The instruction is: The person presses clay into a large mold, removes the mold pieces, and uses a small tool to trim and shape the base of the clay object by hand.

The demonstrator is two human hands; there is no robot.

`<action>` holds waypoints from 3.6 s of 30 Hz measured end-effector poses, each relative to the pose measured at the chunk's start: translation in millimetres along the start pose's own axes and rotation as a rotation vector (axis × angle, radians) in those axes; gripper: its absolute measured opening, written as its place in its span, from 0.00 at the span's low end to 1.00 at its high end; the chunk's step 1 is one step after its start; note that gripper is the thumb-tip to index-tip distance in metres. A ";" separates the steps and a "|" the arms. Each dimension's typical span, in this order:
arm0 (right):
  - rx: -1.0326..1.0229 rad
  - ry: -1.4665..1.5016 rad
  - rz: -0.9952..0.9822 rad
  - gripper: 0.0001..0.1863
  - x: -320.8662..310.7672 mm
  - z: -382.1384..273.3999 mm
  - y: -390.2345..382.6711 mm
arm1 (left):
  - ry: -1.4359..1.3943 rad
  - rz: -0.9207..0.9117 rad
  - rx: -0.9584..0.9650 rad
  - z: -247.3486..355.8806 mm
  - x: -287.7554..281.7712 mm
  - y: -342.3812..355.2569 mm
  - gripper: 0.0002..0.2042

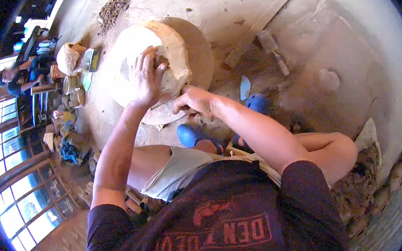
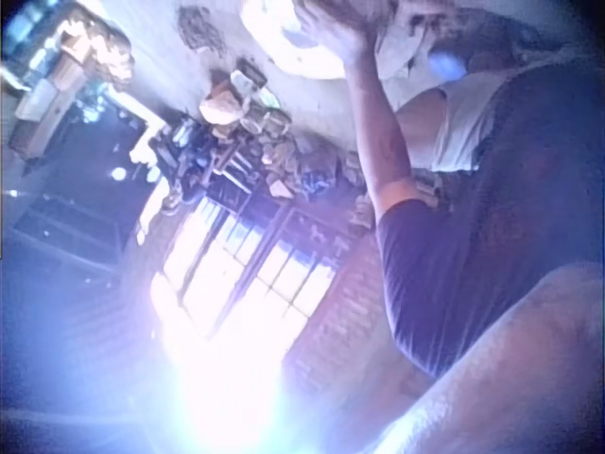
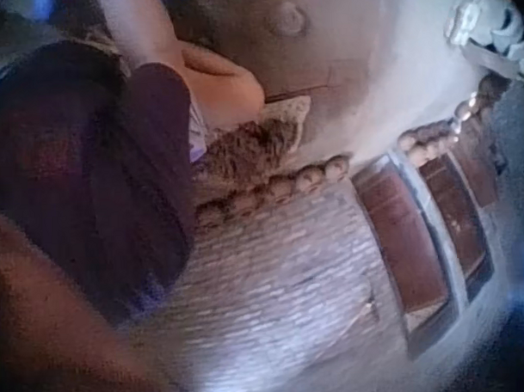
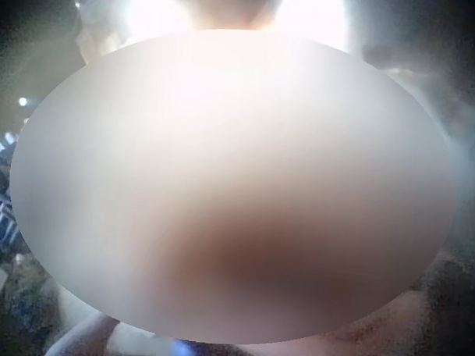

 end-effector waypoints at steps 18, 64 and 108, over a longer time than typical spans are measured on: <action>0.101 0.394 -0.155 0.13 3.6 5.8 7.0 | -0.010 -0.089 0.046 12.2 -21.1 7.2 0.22; -1.002 -1.358 0.584 0.28 39.0 -14.3 -190.4 | -0.894 -0.609 -0.460 128.1 -5.0 -116.6 0.19; 0.038 -0.218 -0.203 0.14 22.9 -13.3 32.8 | -0.135 0.105 -0.259 -57.3 -31.6 -51.6 0.35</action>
Point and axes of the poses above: each hand's wrist, its own y-axis towards the middle knuckle, its own x-axis out of the palm, z = x × y, the point moved 4 cm from there along y, towards the middle knuckle, and after that the axes turned 4 degrees about -x, right-handed, at the moved point
